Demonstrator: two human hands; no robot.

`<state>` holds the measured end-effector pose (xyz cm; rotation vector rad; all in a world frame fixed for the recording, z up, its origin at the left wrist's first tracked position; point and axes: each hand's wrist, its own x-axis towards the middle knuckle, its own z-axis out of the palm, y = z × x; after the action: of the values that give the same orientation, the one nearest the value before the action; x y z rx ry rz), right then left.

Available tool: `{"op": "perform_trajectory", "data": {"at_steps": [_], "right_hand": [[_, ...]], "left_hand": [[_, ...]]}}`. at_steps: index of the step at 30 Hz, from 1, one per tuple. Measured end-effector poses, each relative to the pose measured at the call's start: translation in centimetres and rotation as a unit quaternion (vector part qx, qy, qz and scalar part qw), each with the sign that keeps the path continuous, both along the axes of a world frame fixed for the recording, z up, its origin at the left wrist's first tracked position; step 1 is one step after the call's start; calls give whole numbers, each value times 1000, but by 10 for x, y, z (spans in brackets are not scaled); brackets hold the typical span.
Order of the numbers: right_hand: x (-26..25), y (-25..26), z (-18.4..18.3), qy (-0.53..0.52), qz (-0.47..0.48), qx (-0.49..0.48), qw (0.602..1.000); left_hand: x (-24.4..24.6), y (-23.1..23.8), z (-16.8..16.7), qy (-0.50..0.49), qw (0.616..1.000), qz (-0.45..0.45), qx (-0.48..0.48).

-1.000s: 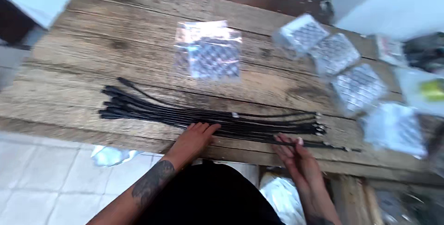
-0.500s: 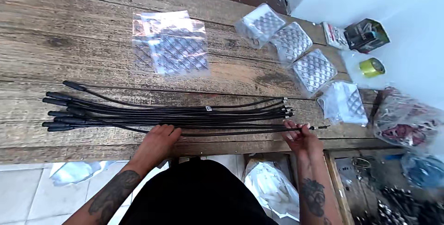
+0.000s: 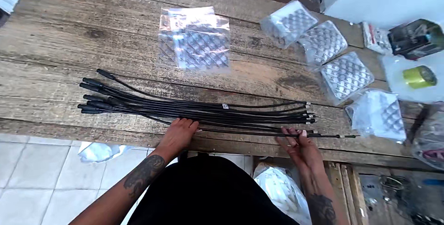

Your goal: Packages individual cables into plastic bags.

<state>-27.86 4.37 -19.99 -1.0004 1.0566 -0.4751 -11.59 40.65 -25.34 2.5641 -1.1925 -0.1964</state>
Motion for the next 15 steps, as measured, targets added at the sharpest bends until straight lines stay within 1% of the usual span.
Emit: {"op": "perform_trajectory", "data": {"at_steps": [2, 3, 4, 6, 7, 8, 9, 10, 11, 12, 13, 14, 15], "right_hand": [[-2, -1, -2, 5, -7, 26, 1000], [-3, 0, -1, 10, 0, 35, 999], [-3, 4, 1, 16, 11, 36, 999], [0, 11, 8, 38, 25, 1, 999], [0, 11, 13, 42, 30, -17, 999], [1, 11, 18, 44, 32, -26, 998], [2, 9, 23, 48, 32, -27, 998], [3, 6, 26, 50, 35, -24, 998], [2, -1, 27, 51, 44, -16, 998], [-1, -11, 26, 46, 48, -10, 998], [-5, -21, 24, 39, 39, -5, 998], [-9, -31, 23, 29, 27, -4, 999], [-12, -39, 23, 15, 20, -7, 1000]], "left_hand": [[1, -3, -4, -18, 1000, 1, -4], [-1, -4, -4, -18, 1000, 16, -20], [-7, -1, -1, -10, 997, 49, -54], [-29, 9, 10, 11, 976, 165, -144], [-41, 13, 15, 58, 956, 233, -168], [-49, 17, 20, 167, 924, 292, -183], [-47, 22, 21, 309, 862, 335, -221], [-39, 27, 22, 436, 765, 367, -299], [-26, 33, 27, 506, 651, 403, -397], [-10, 40, 35, 518, 551, 441, -483], [9, 50, 44, 495, 482, 475, -545], [25, 63, 53, 462, 434, 495, -595], [36, 76, 59, 431, 406, 498, -634]]}}
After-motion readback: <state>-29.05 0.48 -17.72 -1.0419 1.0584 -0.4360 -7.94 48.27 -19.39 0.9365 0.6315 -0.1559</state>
